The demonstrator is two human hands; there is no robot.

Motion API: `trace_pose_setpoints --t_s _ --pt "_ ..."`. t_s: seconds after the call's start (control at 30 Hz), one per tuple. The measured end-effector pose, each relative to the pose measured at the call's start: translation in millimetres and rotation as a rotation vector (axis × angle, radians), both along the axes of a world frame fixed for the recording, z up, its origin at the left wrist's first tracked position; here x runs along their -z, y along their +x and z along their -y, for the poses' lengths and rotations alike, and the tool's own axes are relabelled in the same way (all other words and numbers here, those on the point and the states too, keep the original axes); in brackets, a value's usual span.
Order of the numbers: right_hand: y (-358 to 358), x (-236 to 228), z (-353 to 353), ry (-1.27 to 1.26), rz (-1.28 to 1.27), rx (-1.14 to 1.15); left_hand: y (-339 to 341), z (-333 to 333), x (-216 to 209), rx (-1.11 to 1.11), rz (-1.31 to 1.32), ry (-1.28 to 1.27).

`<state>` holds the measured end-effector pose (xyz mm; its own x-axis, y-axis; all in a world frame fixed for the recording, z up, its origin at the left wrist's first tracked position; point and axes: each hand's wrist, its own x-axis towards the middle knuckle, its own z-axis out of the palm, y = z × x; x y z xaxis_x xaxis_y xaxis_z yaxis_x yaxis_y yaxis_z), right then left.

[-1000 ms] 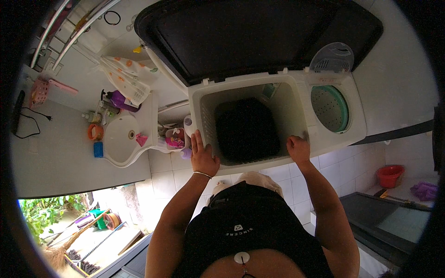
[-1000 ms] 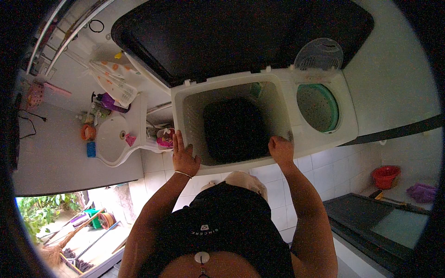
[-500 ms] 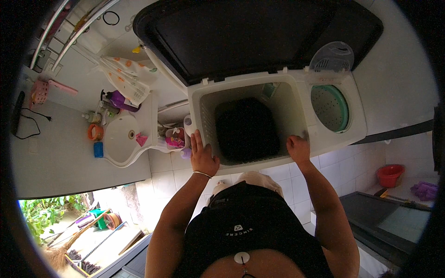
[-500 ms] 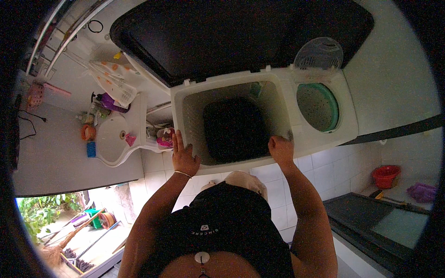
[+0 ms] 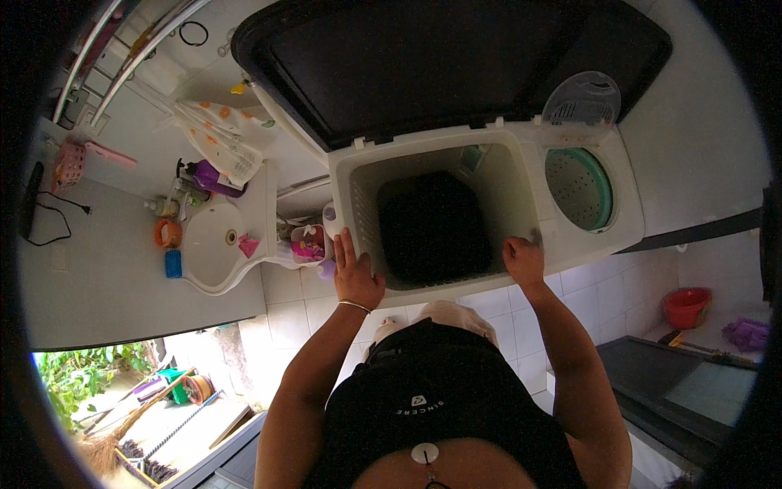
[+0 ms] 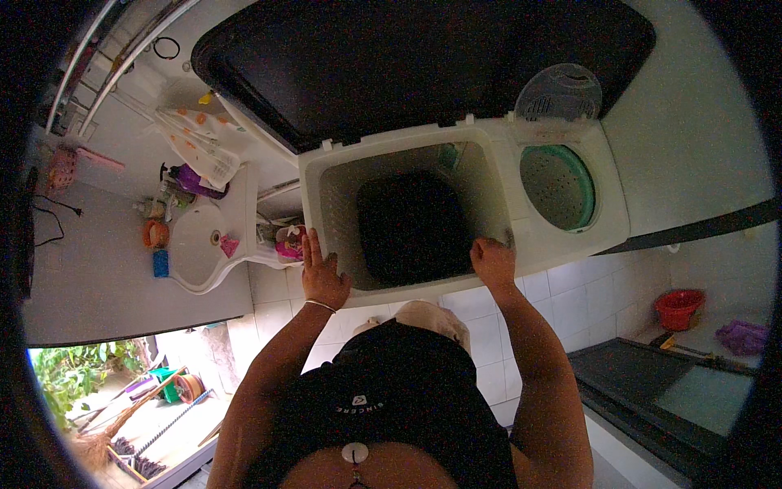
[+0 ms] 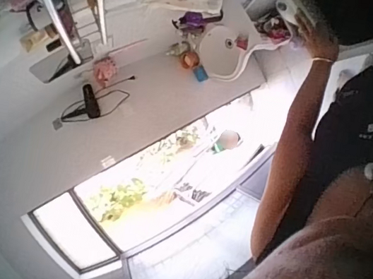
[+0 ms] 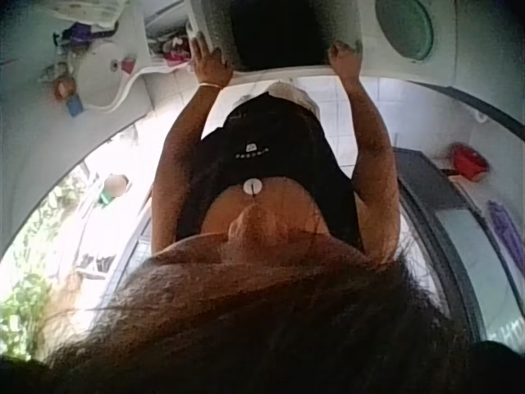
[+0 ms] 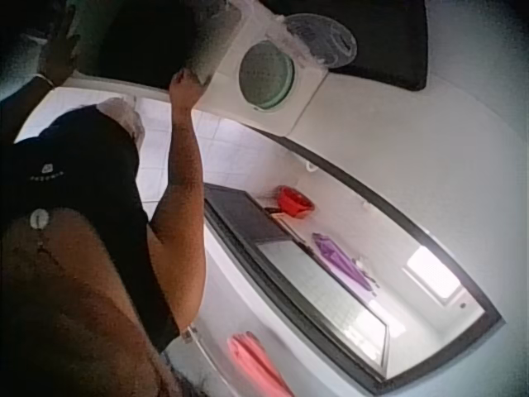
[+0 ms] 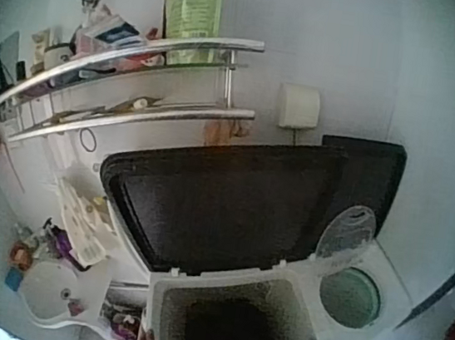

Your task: The person fills a washing machine tub with water using a hose, adds detergent from a packet, and agitates dark clothing by hand.

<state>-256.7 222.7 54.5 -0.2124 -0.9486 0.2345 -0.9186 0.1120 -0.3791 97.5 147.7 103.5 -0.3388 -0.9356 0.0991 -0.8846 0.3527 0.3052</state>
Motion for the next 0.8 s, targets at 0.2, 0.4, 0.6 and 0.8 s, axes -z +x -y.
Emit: trace_pose_setpoints --t_s 0.2,0.4,0.6,0.8 --pt "0.8 -2.0 -0.1 -0.027 -0.001 -0.013 -0.1 -0.6 2.5 -0.019 0.01 0.02" --pt "2.0 -2.5 -0.2 -0.002 0.019 -0.009 0.4 -1.0 0.7 -0.016 0.053 0.012" --pt "1.2 -5.4 -1.1 0.0 0.032 0.002 -0.2 -0.4 2.9 -0.002 0.043 -0.03" --pt "-0.6 -7.0 -0.5 -0.023 0.043 -0.023 -2.7 -0.3 3.7 -0.018 0.006 -0.005"
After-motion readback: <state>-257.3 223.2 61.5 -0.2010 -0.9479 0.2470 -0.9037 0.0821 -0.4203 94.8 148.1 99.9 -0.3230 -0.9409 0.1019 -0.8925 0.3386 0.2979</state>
